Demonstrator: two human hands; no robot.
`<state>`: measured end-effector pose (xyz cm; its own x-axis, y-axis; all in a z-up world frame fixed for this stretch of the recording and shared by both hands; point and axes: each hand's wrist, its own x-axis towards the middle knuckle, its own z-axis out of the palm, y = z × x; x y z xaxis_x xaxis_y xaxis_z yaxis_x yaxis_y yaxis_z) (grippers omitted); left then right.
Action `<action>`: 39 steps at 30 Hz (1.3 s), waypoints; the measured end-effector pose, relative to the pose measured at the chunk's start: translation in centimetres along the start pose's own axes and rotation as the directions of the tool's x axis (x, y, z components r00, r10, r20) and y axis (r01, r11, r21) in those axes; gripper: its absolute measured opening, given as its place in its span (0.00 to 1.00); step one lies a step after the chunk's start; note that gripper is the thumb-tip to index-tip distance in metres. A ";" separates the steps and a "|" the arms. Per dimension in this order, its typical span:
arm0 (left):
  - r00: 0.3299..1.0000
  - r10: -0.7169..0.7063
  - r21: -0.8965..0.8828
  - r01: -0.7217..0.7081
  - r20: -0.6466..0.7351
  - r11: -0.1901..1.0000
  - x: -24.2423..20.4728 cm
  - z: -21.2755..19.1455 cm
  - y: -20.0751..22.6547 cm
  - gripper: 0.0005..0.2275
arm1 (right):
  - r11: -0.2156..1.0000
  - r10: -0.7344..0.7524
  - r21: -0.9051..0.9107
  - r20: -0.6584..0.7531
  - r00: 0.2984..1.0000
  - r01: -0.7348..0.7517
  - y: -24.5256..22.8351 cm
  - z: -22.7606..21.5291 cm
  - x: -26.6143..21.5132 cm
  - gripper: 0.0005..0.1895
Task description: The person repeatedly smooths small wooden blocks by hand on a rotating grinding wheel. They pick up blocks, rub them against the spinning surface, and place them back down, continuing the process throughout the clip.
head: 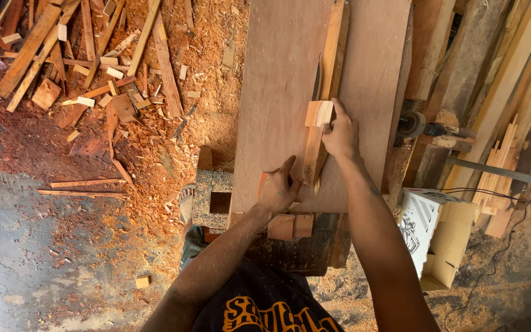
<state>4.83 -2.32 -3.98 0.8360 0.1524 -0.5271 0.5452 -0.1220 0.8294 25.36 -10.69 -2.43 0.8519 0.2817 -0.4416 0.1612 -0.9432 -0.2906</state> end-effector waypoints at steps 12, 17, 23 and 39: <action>0.879 0.427 0.660 -0.450 0.210 0.601 -6.3 0.1 -6.0 0.21 | 0.999 -0.050 0.014 -0.108 0.993 0.052 0.0 0.0 4.0 0.37; 0.943 0.295 0.491 -0.331 0.153 0.806 -9.3 0.4 -7.3 0.11 | 0.985 -0.170 0.009 -0.143 0.975 0.173 1.2 1.1 -0.1 0.36; 0.944 0.213 -0.129 -0.251 -0.253 0.959 -4.3 1.4 -5.8 0.14 | 0.974 -0.078 0.211 -0.016 0.997 0.080 3.9 3.8 -14.6 0.39; 0.943 0.303 0.085 -0.294 -0.140 0.952 -4.7 0.5 -0.8 0.18 | 0.872 -0.071 0.445 -0.298 0.952 0.205 2.1 5.3 -24.9 0.38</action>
<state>0.52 -3.47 -2.25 0.9446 0.2442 -0.2194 0.2788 -0.2439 0.9288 1.83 -18.71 3.49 0.9480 0.2825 -0.1464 0.0930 -0.6860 -0.7216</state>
